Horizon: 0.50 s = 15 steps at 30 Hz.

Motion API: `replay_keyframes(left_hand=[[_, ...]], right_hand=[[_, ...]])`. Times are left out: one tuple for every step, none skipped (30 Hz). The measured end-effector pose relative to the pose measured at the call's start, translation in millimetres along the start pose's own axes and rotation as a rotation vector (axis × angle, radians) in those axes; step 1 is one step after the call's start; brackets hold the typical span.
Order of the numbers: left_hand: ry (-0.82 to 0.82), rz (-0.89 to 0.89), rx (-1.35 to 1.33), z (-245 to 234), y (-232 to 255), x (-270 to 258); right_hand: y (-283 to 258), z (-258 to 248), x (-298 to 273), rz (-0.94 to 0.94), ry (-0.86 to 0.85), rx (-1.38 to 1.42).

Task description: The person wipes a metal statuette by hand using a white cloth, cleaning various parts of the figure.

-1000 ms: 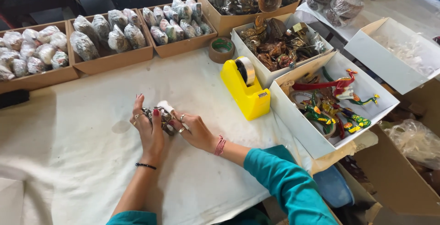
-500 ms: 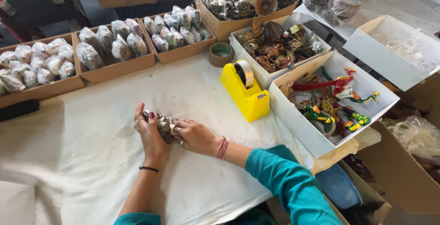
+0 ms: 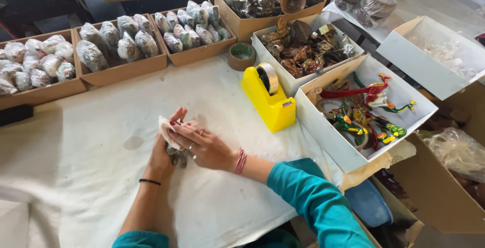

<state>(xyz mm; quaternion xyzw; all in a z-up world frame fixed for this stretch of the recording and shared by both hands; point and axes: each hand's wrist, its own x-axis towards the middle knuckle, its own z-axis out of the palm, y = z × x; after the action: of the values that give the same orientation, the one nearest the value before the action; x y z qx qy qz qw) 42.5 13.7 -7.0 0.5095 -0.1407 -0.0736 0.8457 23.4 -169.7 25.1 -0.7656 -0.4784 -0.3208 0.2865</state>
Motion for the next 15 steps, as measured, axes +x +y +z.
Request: replay_keyframes(left_hand=[[0.003, -0.006, 0.001, 6, 8, -3], [0.007, -0.057, -0.067, 12, 15, -6], [0.007, -0.107, -0.136, 19, 23, -7], [0.006, -0.11, -0.136, 16, 20, -7], [-0.044, -0.089, -0.152, 13, 16, -6], [-0.094, -0.068, -0.169, 10, 13, -6], [-0.095, -0.064, -0.169, 10, 12, -5], [-0.085, -0.038, -0.162, 11, 11, -3], [-0.07, -0.018, -0.153, 10, 10, -6], [-0.066, -0.021, -0.152, -6, -11, -4], [0.075, 0.059, 0.058, -25, -28, 1], [0.217, 0.137, 0.269, -44, -44, 6], [0.218, 0.135, 0.272, -22, -25, -5], [0.323, 0.138, 0.396, -1, -7, -15], [0.424, 0.142, 0.516, 22, 10, -24]], right_hand=[[-3, 2, -1, 0.005, 0.0, 0.005], [-6, 5, -2, 0.032, -0.042, 0.05], [-8, 6, -3, 0.059, -0.083, 0.09], [-3, 7, -6, 0.062, -0.082, 0.09], [2, 8, -9, 0.033, -0.055, 0.031], [6, 9, -12, 0.004, -0.028, -0.027], [11, 9, -15, 0.001, -0.029, -0.029], [15, 9, -17, 0.015, -0.045, -0.041], [16, 11, -21, 0.034, -0.062, -0.046], [18, 9, -21, 0.036, -0.062, -0.041], [20, 8, -19, 0.087, -0.082, -0.076], [24, 7, -16, 0.138, -0.103, -0.11], [25, 7, -15, 0.139, -0.101, -0.106], [26, 8, -14, 0.281, -0.218, -0.041], [28, 7, -14, 0.423, -0.339, 0.021]])
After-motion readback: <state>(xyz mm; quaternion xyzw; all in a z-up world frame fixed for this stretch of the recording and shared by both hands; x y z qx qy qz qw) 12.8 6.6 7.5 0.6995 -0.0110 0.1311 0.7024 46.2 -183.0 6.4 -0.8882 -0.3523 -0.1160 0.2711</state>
